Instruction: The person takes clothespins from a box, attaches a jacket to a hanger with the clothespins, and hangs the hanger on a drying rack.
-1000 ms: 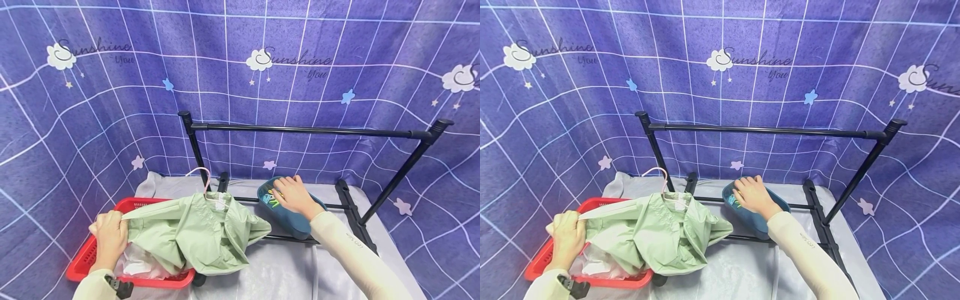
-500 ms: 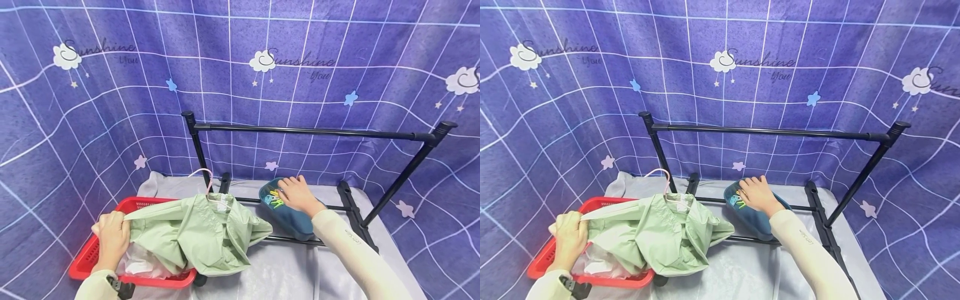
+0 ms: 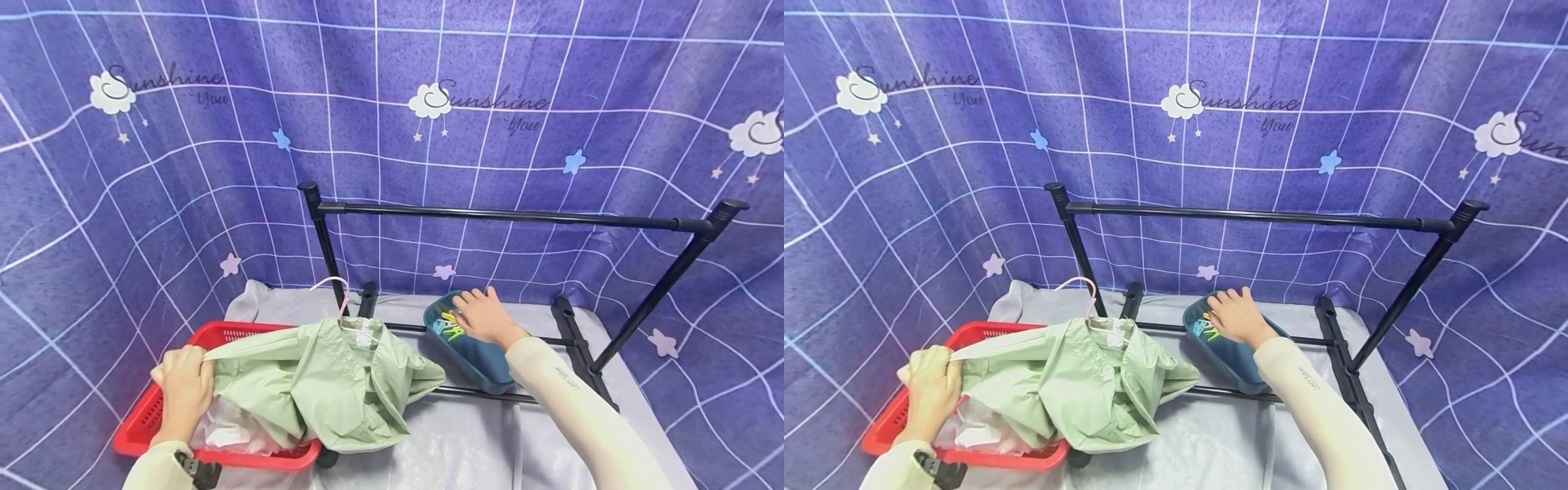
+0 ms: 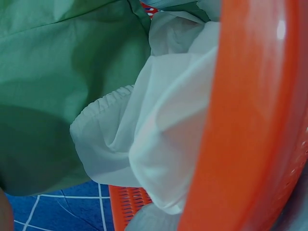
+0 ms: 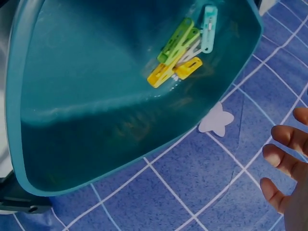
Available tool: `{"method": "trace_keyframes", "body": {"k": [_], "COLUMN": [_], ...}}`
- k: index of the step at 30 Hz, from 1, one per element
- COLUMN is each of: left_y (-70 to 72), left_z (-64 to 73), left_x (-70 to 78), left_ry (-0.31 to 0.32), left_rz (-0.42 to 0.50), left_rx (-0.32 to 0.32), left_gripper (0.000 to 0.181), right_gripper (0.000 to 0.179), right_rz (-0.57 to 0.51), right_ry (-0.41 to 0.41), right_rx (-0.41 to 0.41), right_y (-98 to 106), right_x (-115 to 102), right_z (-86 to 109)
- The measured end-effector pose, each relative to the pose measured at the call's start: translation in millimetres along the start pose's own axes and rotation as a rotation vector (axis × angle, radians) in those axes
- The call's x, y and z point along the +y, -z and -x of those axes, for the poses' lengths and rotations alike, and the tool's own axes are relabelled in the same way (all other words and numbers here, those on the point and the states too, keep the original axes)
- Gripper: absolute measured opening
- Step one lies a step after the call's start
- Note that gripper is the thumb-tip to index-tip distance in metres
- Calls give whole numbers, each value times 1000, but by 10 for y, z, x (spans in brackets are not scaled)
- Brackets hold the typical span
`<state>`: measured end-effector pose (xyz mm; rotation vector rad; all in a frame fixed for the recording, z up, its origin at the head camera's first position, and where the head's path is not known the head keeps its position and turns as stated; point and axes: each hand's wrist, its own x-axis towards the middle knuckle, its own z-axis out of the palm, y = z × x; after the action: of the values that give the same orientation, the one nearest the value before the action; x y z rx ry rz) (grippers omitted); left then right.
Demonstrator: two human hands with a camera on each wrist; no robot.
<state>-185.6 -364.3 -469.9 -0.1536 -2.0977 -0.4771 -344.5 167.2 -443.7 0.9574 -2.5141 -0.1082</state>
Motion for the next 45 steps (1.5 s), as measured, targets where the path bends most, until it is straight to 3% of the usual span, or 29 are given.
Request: {"method": "trace_keyframes", "body": {"k": [5,26,33,45], "left_y": [-5,-9,-18,-10], "left_z": [23,32,41,38], "left_x": [-12,-23,-16,-17], "left_ry": [-9,-22,-29,-20], "left_rz": [1,9,11,17], "left_rx": [5,13,13,0], "left_gripper": [17,15,16,17], "right_gripper": [15,17,20,20], "right_rz": [-10,19,13,9], "right_ry": [11,52,62,98], "right_rx": [-53,-126,-198,-220], "right_y": [-59,-214,-275,-373], "right_x": [-7,53,77,64], "right_z": [-6,-55,-31,-60]}}
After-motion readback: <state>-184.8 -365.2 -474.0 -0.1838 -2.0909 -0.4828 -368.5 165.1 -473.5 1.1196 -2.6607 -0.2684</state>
